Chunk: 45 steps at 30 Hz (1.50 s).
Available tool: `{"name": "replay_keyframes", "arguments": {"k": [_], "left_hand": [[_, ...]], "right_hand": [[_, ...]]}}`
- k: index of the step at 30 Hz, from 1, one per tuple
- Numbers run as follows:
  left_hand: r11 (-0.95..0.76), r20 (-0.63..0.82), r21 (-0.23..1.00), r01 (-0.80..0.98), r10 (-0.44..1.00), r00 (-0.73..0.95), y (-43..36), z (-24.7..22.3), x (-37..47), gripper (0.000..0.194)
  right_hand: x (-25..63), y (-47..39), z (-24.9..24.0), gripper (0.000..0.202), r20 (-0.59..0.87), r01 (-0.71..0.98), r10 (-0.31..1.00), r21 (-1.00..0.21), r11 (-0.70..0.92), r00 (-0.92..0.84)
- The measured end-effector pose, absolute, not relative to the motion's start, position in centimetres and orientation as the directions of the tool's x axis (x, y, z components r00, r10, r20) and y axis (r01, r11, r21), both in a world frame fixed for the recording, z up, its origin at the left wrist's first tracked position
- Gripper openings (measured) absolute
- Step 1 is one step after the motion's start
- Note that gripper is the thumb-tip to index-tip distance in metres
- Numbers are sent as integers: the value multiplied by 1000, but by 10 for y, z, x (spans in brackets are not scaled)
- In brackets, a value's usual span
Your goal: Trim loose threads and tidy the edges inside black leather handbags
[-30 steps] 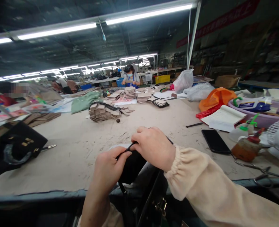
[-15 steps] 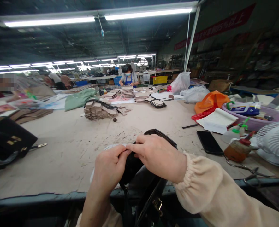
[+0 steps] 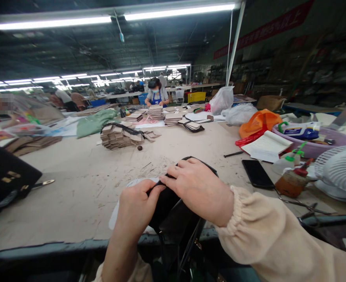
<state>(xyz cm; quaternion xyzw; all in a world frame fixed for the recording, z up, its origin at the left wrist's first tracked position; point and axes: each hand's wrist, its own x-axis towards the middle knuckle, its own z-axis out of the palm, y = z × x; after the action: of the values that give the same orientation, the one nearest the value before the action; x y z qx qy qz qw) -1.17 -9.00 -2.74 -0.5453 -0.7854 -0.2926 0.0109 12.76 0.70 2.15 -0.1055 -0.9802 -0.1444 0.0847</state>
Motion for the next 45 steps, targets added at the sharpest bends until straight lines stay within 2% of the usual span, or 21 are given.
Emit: {"name": "replay_keyframes", "arguments": {"k": [4, 11, 17, 22, 26, 31, 35, 37, 41, 45], "left_hand": [[283, 331, 393, 875, 844, -421, -88, -25, -8, 25], [301, 350, 347, 888, 837, -421, -86, -27, -8, 29], [301, 342, 348, 888, 841, -419, -86, -28, -6, 26], [318, 348, 314, 895, 838, -420, -86, -27, -6, 27], [315, 340, 328, 891, 840, -422, -86, -27, -5, 26], [320, 344, 318, 892, 838, -423, -86, -26, -4, 26], [325, 322, 344, 881, 840, -436, -86, -25, -3, 24], [321, 318, 353, 879, 842, -435, -86, -24, -2, 23], [301, 343, 324, 897, 846, -408, -85, -26, -4, 25], [314, 350, 292, 904, 844, -406, -86, -27, -8, 27]], "right_hand": [[132, 17, 22, 30, 220, 326, 273, 266, 907, -937], [131, 6, 16, 48, 198, 169, 148, 94, 981, -969], [132, 16, 18, 41, 221, 287, 254, 132, 949, -942], [132, 10, 17, 47, 188, 192, 175, 74, 979, -966], [132, 12, 16, 42, 242, 316, 287, 88, 945, -927], [135, 17, 12, 45, 254, 190, 189, -18, 982, -949], [136, 25, 11, 30, 416, 312, 355, -170, 935, -837], [133, 27, 11, 25, 463, 299, 372, -225, 927, -804], [126, 24, 17, 17, 455, 223, 300, -214, 951, -839], [134, 24, 27, 30, 521, 383, 434, -209, 900, -735]]}}
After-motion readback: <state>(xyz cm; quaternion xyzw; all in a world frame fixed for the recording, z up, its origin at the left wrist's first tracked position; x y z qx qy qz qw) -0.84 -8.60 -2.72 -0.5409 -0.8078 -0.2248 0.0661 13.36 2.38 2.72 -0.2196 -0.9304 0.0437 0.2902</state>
